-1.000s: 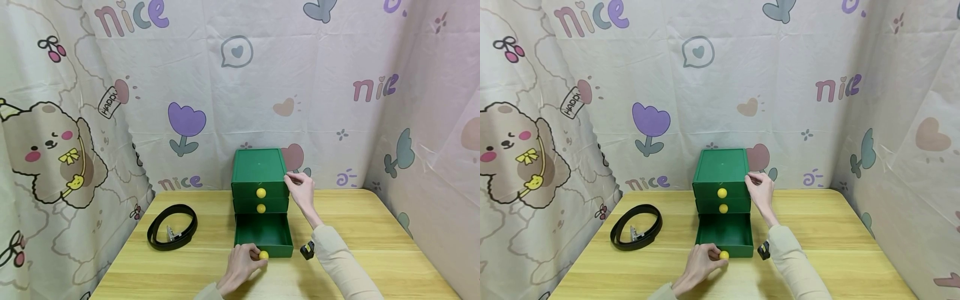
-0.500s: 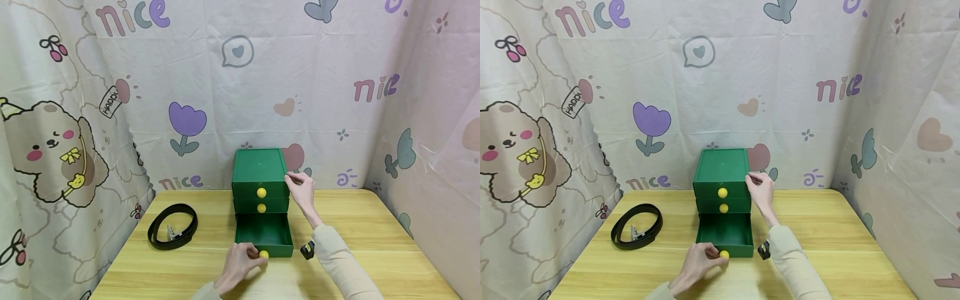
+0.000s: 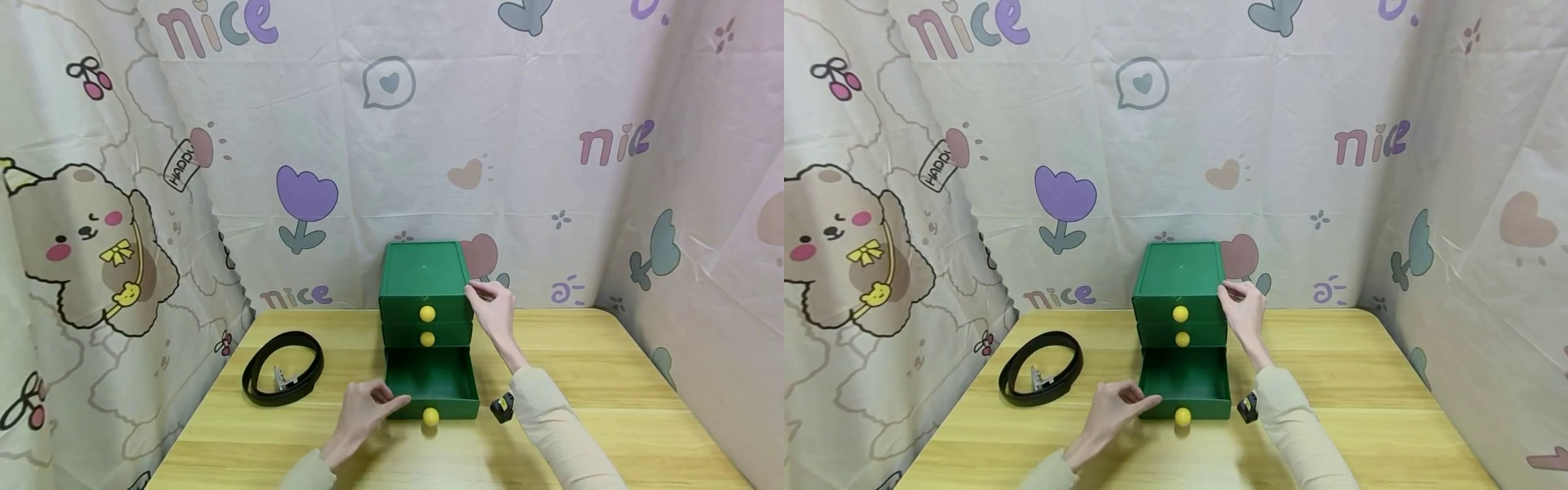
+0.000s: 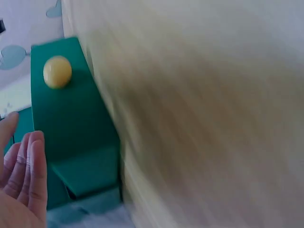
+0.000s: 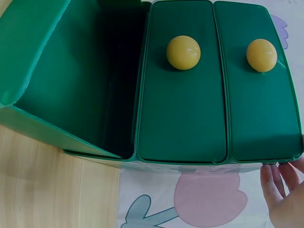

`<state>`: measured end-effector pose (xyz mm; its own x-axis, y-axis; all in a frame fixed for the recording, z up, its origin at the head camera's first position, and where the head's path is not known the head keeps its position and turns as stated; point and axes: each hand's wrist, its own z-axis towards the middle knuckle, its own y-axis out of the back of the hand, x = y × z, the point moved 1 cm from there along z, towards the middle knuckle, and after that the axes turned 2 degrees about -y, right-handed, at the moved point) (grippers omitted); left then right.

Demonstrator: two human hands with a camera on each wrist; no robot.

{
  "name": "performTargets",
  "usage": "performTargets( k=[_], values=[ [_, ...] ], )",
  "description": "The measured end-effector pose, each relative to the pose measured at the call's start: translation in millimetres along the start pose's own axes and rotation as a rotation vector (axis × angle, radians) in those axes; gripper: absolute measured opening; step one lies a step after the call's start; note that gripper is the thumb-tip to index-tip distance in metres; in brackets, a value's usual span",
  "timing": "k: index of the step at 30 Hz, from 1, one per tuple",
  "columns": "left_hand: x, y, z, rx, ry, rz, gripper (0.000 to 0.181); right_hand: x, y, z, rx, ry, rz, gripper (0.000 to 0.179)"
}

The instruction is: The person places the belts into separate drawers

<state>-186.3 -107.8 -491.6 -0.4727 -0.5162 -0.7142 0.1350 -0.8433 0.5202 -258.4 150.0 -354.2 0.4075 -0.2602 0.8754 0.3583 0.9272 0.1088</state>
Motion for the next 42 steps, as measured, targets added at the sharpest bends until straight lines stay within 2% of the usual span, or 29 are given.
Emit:
performTargets(
  k=[4, 7, 11, 16, 20, 23, 26, 28, 36, 42],
  values=[
    [11.1, 16.6, 5.9, -0.041, -0.037, -0.040, 0.022, 1, 0, 0.0, -0.002, 0.004, 0.000, 0.022],
    [22.0, 29.6, 9.3, -0.053, -0.098, -0.044, 0.018, 1, 0, -0.1, -0.004, 0.008, 0.000, 0.022],
    [42.7, 51.0, 14.9, -0.085, -0.141, 0.030, 0.018, 1, -1, -0.8, -0.008, 0.019, -0.006, 0.022],
    [72.2, 84.4, 15.7, -0.071, -0.075, 0.176, 0.040, 2, -1, -2.0, -0.010, 0.027, -0.013, 0.022],
    [92.2, 107.3, 12.4, -0.010, -0.024, 0.250, 0.061, -4, -2, 1.0, -0.015, 0.023, -0.011, 0.022],
    [104.1, 119.6, 9.2, 0.055, 0.029, 0.254, 0.072, -18, -5, 7.2, -0.025, 0.017, -0.008, 0.021],
    [112.0, 128.0, 6.0, 0.099, 0.073, 0.233, 0.076, -33, -7, 12.7, -0.037, 0.012, -0.009, 0.020],
    [115.0, 131.6, 4.1, 0.116, 0.080, 0.233, 0.076, -38, -7, 14.6, -0.043, 0.016, -0.012, 0.020],
    [122.0, 136.0, 3.8, 0.164, 0.088, 0.294, 0.077, -40, -6, 13.6, -0.034, 0.017, -0.024, 0.020],
    [130.9, 139.3, 6.9, 0.234, 0.065, 0.321, 0.078, -41, -8, 13.8, -0.030, -0.006, -0.022, 0.021]
  ],
)
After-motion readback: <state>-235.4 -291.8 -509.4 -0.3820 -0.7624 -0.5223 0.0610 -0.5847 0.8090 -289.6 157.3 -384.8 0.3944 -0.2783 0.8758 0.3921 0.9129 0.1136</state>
